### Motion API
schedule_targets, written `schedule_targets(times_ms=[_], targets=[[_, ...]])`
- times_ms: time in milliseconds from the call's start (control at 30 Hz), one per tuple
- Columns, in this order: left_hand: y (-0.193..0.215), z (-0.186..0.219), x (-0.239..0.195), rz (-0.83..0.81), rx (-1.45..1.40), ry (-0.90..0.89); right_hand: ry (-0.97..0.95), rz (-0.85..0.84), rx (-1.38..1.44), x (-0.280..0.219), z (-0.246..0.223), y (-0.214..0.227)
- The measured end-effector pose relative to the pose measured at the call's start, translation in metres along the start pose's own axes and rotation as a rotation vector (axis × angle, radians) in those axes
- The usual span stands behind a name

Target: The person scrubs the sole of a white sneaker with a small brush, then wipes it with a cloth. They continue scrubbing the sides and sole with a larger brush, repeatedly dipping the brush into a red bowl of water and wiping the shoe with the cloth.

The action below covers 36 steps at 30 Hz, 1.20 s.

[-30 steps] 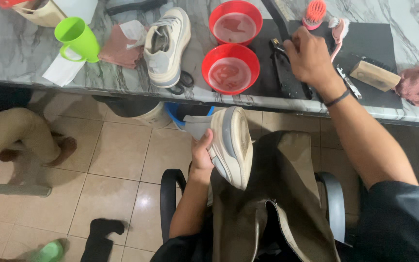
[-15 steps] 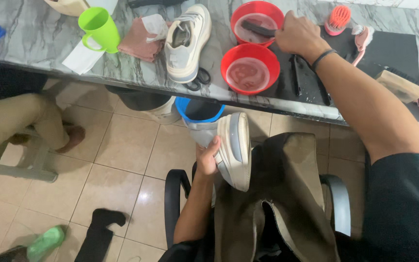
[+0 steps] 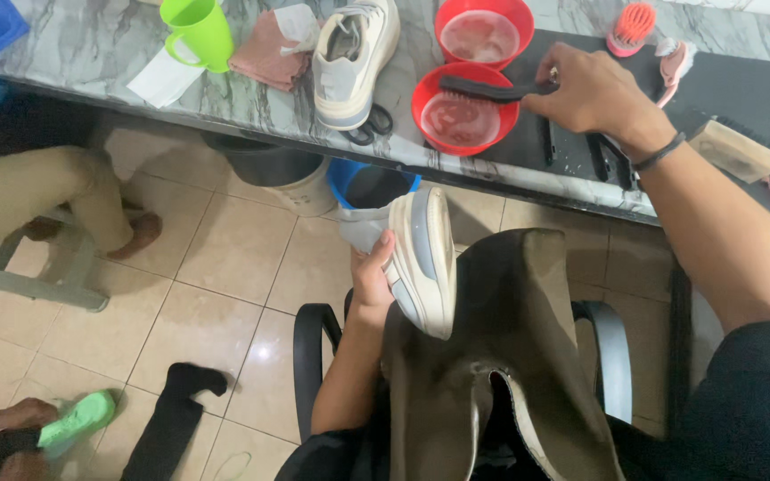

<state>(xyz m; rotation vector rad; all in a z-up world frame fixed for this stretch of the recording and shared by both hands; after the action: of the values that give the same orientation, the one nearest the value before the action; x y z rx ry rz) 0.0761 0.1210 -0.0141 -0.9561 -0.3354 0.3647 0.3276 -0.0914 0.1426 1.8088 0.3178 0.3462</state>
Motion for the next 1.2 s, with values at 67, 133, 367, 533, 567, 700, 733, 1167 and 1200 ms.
schedule_targets(times_ms=[67, 133, 367, 533, 567, 700, 733, 1167, 1200], targets=[[0.022, -0.006, -0.003, 0.171, -0.018, -0.005, 0.022, -0.038, -0.06, -0.008, -0.003, -0.011], [0.019, -0.006, -0.008, 0.143, -0.013, -0.013, -0.007, -0.055, -0.061, -0.016, -0.009, -0.015], [-0.001, 0.008, -0.014, -0.014, -0.037, -0.08, -0.022, -0.032, -0.05, -0.018, -0.011, -0.034], [-0.015, 0.016, -0.015, 0.011, -0.073, -0.019, 0.022, 0.112, 0.007, -0.029, -0.005, -0.022], [-0.008, 0.012, -0.018, 0.099, -0.11, 0.03, 0.033, 0.177, 0.028, -0.035, -0.002, -0.018], [-0.027, 0.005, -0.026, 0.053, -0.196, 0.221, 0.375, 0.389, 0.169, -0.071, 0.006, -0.003], [-0.039, -0.004, -0.03, 0.003, -0.263, 0.354, 0.354, 0.277, 0.293, -0.084, 0.006, -0.004], [-0.078, -0.06, -0.063, -0.125, -0.357, 0.7, 0.368, 0.339, 0.428, -0.15, 0.034, 0.023], [-0.079, -0.062, -0.062, -0.127, -0.355, 0.702, 0.367, 0.342, 0.429, -0.147, 0.035, 0.02]])
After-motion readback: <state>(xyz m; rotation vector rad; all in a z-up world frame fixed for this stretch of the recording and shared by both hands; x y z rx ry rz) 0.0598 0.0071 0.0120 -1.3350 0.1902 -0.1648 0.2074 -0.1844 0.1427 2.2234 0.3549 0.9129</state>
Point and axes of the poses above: each hand's wrist, its own x-axis towards the middle knuckle, its own y-axis out of the back of the hand, z = x × y, the point moved 10 cm from there along x, towards the middle knuckle, and after that the axes turned 6 degrees about z, right-handed, at the moved point
